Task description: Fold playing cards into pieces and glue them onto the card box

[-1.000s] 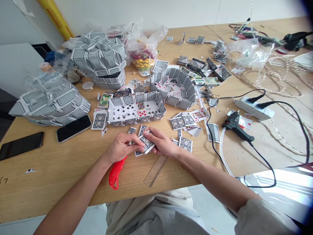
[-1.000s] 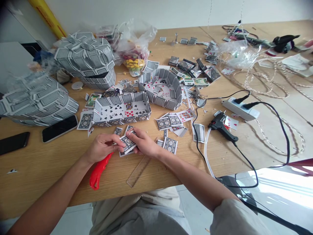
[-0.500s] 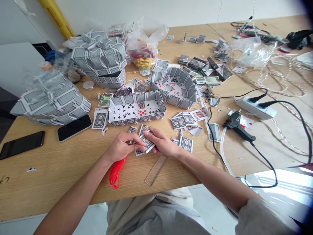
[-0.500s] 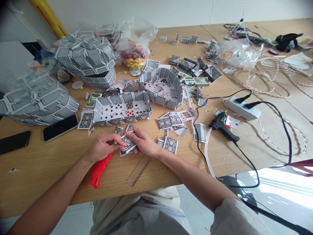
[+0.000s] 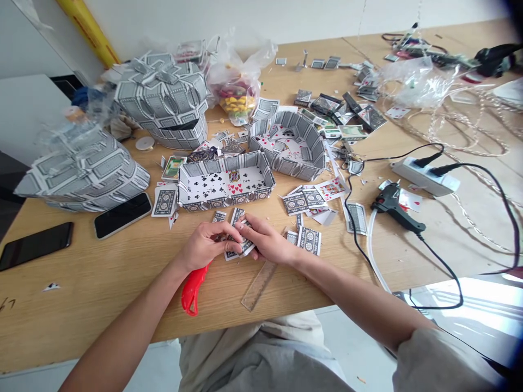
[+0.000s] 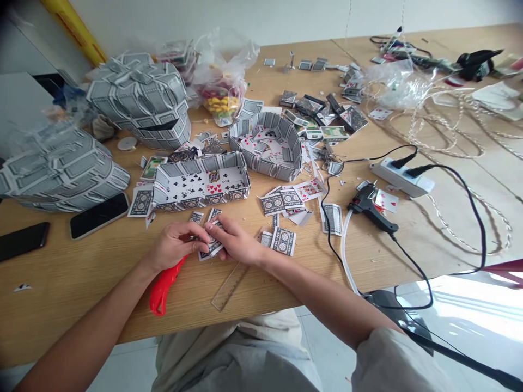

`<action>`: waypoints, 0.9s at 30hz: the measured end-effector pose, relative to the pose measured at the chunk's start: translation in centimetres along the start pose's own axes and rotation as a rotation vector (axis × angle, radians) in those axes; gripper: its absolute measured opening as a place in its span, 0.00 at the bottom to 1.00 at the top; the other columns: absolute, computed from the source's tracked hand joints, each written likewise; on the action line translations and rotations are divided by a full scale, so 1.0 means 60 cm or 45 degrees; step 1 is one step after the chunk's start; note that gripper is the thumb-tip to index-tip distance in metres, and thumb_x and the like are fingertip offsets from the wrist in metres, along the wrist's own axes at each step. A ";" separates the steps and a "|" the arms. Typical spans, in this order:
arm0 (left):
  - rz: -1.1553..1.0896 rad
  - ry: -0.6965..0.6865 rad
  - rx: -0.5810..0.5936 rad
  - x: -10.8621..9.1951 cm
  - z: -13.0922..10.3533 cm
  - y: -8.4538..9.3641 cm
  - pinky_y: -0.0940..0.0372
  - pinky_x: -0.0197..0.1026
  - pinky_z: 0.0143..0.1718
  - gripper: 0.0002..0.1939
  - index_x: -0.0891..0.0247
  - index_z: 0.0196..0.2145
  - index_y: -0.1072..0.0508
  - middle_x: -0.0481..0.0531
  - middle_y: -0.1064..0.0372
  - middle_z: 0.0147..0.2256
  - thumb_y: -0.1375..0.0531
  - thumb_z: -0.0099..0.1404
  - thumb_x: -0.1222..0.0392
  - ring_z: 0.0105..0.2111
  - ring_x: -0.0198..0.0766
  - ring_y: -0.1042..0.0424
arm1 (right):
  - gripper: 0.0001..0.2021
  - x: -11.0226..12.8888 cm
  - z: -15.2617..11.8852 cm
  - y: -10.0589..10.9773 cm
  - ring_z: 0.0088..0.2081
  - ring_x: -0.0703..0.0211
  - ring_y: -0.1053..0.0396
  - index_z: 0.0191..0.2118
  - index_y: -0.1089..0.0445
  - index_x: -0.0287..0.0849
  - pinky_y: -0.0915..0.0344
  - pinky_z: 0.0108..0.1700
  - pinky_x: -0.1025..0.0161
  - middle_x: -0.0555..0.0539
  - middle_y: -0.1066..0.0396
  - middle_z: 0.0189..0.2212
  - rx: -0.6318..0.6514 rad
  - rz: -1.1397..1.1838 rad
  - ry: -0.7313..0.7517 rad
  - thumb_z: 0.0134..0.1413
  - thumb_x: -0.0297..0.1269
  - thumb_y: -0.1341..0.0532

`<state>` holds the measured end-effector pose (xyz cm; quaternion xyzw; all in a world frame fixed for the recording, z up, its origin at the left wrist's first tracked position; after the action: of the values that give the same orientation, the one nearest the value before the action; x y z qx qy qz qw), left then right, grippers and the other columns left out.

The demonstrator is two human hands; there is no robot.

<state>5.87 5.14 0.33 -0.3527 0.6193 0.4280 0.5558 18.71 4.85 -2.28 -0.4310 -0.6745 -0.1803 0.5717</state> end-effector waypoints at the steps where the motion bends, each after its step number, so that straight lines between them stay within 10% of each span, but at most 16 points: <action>1: -0.005 0.012 0.004 0.001 0.000 -0.001 0.35 0.37 0.29 0.20 0.63 0.32 0.15 0.52 0.21 0.27 0.24 0.59 0.41 0.28 0.36 0.26 | 0.28 0.000 0.000 0.000 0.19 0.71 0.39 0.42 0.36 0.44 0.41 0.18 0.70 0.57 0.32 0.28 -0.002 -0.004 -0.001 0.64 0.68 0.38; 27: -0.032 0.032 -0.018 -0.004 0.000 0.012 0.30 0.36 0.36 0.16 0.63 0.40 0.15 0.53 0.20 0.35 0.31 0.70 0.46 0.33 0.36 0.24 | 0.26 0.005 0.000 -0.004 0.18 0.69 0.42 0.42 0.38 0.45 0.48 0.16 0.71 0.58 0.34 0.24 -0.046 0.119 -0.010 0.64 0.65 0.36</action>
<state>5.28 5.41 0.68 -0.3697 0.6188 0.4209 0.5507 18.51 4.80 -1.96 -0.4730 -0.6524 -0.1638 0.5690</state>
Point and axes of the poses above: each hand's wrist, its own z-axis towards the middle knuckle, its own y-axis out of the back of the hand, x = y × z, the point moved 8 cm from there along z, towards the middle knuckle
